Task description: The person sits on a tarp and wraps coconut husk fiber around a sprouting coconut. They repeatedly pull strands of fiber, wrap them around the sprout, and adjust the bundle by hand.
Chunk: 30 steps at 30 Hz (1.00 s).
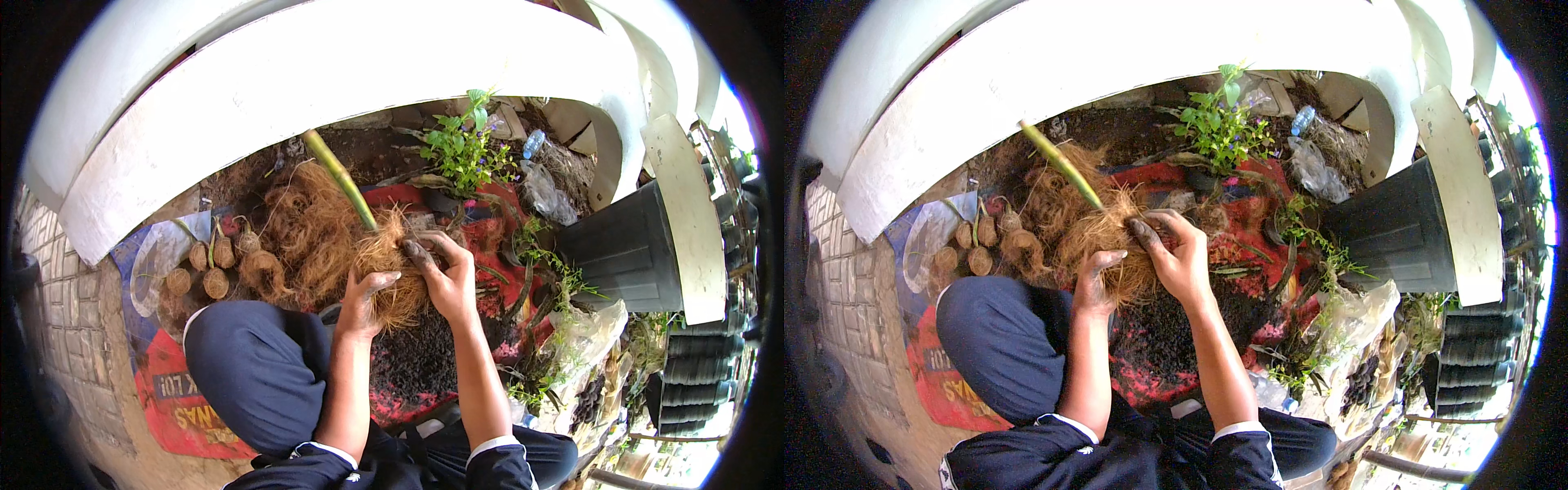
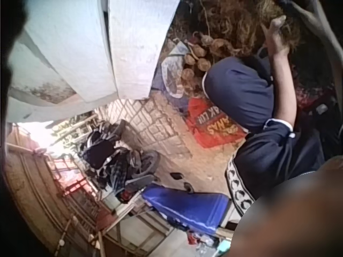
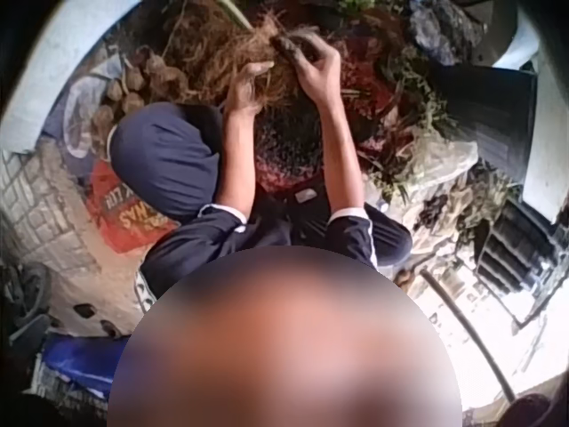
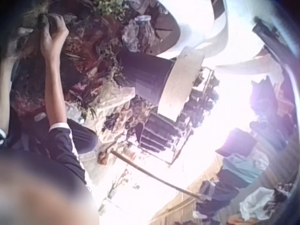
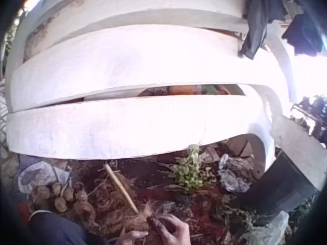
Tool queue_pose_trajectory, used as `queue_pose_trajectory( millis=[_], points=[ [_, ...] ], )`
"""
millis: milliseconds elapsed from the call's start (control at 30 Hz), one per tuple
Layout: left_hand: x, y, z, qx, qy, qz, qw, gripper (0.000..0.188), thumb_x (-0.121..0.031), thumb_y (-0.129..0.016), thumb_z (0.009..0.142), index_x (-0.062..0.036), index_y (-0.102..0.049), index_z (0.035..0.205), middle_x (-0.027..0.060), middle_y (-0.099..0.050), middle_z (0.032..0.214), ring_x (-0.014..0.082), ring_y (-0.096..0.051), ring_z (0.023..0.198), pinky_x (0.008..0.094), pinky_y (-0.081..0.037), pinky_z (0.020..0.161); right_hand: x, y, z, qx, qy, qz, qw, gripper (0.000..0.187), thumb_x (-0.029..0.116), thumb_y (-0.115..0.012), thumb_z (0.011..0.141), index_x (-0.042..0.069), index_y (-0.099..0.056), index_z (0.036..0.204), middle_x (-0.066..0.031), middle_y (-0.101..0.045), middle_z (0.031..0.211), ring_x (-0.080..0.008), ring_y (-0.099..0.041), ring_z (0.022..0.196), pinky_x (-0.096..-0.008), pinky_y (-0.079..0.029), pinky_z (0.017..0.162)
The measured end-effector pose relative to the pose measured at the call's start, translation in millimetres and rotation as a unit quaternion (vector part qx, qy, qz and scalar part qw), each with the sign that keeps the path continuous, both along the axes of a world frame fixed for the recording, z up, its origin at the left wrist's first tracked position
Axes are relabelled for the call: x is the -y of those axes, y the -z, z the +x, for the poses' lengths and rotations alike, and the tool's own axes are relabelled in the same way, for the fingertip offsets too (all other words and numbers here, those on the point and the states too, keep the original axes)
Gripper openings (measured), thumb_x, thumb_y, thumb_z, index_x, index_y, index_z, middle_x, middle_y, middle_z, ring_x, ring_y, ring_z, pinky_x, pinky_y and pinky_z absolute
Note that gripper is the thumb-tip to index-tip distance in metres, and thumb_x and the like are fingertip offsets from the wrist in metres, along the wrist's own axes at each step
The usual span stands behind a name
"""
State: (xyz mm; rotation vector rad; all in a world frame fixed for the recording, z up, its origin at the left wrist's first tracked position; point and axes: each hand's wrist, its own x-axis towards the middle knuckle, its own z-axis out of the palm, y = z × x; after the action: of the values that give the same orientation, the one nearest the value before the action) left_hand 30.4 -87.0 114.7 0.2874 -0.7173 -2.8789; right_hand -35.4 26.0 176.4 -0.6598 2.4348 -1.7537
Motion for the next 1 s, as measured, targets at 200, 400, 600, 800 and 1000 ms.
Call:
queue_pose_trajectory(
  millis=[200,400,600,800,1000],
  points=[
    [1,0,-3,0.026,-0.001,-0.033,0.999,0.055,-0.026,-0.065,0.082,0.0,-0.049,0.128,0.0106,-0.06,0.115,0.0231,-0.062,0.099,0.0365,-0.052,0.088,-3,2,-1,-0.157,-0.051,-0.046,0.985,0.031,0.022,-0.063,0.085,0.002,-0.066,0.107,-0.0186,-0.055,0.126,-0.032,-0.054,0.116,-0.038,-0.039,0.101],
    [-5,-5,-5,-0.042,-0.004,0.126,0.991,0.043,-0.032,-0.058,0.091,-0.0033,-0.051,0.123,0.0097,-0.061,0.109,0.0179,-0.063,0.095,0.0341,-0.055,0.081,-3,11,8,-0.125,-0.134,-0.001,0.983,0.046,0.012,-0.072,0.074,0.002,-0.058,0.116,-0.0176,-0.06,0.123,-0.0358,-0.055,0.119,-0.0427,-0.042,0.102],
    [-1,1,-9,-0.006,0.028,0.13,0.991,0.038,-0.034,-0.049,0.096,-0.0054,-0.055,0.121,0.0091,-0.063,0.112,0.0207,-0.062,0.099,0.0366,-0.052,0.087,-5,17,9,-0.25,-0.122,0.039,0.96,0.046,0.039,-0.065,0.077,0.007,-0.065,0.111,-0.0143,-0.061,0.115,-0.0365,-0.051,0.117,-0.0518,-0.025,0.109],
    [-2,-1,-8,-0.02,0.016,0.112,0.993,0.034,-0.014,-0.054,0.092,0.0003,-0.054,0.123,0.0102,-0.062,0.111,0.0178,-0.064,0.096,0.0306,-0.054,0.081,-7,3,8,-0.269,-0.016,-0.063,0.961,0.041,0.032,-0.061,0.08,0.001,-0.066,0.106,-0.0199,-0.061,0.112,-0.0358,-0.056,0.111,-0.0474,-0.04,0.1],
    [-1,-5,-7,-0.041,-0.004,0.035,0.999,0.052,-0.028,-0.056,0.089,0.0011,-0.048,0.132,0.0107,-0.056,0.126,0.0195,-0.056,0.112,0.0347,-0.045,0.097,-3,10,13,-0.167,-0.145,0.052,0.974,0.051,0.023,-0.068,0.076,0.001,-0.055,0.12,-0.0224,-0.052,0.127,-0.0403,-0.052,0.117,-0.0434,-0.042,0.099]
  ],
)
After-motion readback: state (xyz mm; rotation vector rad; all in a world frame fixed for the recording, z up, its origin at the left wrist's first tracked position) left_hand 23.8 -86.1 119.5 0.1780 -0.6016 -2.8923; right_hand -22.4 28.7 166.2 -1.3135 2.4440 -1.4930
